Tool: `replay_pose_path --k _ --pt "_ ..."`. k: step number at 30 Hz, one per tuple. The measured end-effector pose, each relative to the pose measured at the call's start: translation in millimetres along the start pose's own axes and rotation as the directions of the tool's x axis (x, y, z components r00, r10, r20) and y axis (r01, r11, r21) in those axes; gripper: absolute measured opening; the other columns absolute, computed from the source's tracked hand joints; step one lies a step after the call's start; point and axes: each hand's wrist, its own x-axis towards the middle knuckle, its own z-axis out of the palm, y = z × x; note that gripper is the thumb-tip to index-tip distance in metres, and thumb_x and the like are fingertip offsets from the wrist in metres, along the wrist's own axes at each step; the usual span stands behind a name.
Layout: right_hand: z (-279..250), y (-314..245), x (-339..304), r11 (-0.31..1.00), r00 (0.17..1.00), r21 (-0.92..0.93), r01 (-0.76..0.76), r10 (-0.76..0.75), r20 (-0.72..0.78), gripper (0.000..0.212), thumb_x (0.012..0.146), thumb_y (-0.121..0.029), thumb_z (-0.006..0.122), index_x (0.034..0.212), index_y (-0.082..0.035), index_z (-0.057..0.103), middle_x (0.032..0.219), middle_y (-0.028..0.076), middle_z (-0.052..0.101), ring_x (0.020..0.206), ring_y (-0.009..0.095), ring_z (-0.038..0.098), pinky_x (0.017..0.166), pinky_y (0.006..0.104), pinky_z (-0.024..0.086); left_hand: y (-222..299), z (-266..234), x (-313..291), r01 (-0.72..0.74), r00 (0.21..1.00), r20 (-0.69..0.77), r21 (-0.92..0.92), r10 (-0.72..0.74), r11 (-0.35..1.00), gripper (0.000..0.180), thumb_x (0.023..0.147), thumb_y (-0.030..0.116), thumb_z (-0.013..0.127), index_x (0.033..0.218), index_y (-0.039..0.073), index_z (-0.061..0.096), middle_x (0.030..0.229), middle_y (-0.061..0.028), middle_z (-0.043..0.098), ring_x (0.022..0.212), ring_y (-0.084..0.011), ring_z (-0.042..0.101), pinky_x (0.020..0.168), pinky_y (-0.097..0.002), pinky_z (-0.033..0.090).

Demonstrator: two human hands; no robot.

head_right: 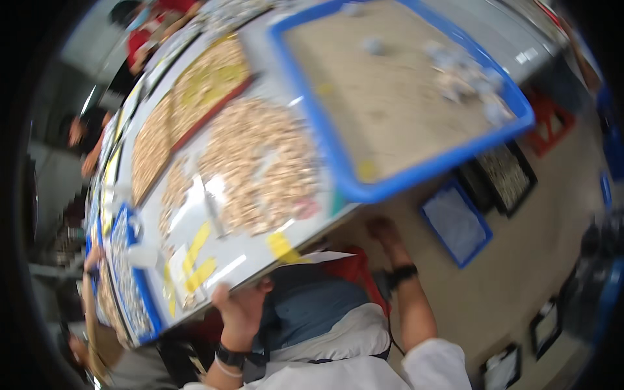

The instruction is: The person assembles small decorative figures by picking up a blue base and attaching small white pieces to it. They use a small bottle to apply adhesive to the white pieces before placing them onto the blue base. The completed figures are placed into a blue tray.

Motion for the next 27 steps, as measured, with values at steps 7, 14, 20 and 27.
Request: replay_pose_path --k 7,14,20,27 --pt "-5 -101 -125 0.939 0.948 -0.19 -0.285 0.306 0.089 0.021 0.081 -0.009 0.051 0.062 -0.002 0.048 0.056 -0.001 0.043 0.053 0.007 0.038 0.049 0.0257 0.029 -15 -23 -6 0.02 0.977 0.215 -0.04 -0.011 0.999 0.071 0.084 0.059 0.045 0.122 -0.001 0.043 0.11 -0.0137 0.054 0.097 -0.0251 0.053 0.08 -0.0377 0.043" --pt "86 -283 -162 0.864 0.989 -0.5 0.058 0.019 0.147 0.007 0.085 -0.006 0.057 0.087 0.0 0.06 0.064 -0.002 0.054 0.058 0.001 0.044 0.052 0.0176 0.033 55 -56 -45 -0.026 0.751 0.512 0.654 -0.416 0.756 0.048 0.08 0.02 0.068 0.121 0.001 0.05 0.116 -0.0125 0.053 0.103 -0.0212 0.053 0.089 -0.0318 0.042" --pt "152 -345 -121 0.38 0.81 -0.743 0.552 -0.455 0.369 0.014 0.075 0.001 0.059 0.089 0.002 0.06 0.078 0.008 0.059 0.066 0.015 0.055 0.059 0.0242 0.044 156 -98 -93 -0.213 0.884 0.414 0.772 -0.219 0.598 0.039 0.083 0.027 0.061 0.111 0.001 0.057 0.115 -0.0134 0.055 0.1 -0.0245 0.055 0.085 -0.0321 0.043" --pt "176 -329 -86 0.013 0.764 -0.85 0.527 -0.446 0.467 0.016 0.071 0.004 0.057 0.088 0.002 0.059 0.082 0.013 0.056 0.072 0.025 0.059 0.062 0.0313 0.046 184 -186 -117 0.101 0.735 -0.185 0.981 0.652 0.165 0.035 0.087 0.018 0.049 0.116 -0.001 0.052 0.128 -0.0155 0.046 0.123 -0.0269 0.039 0.105 -0.0362 0.024"
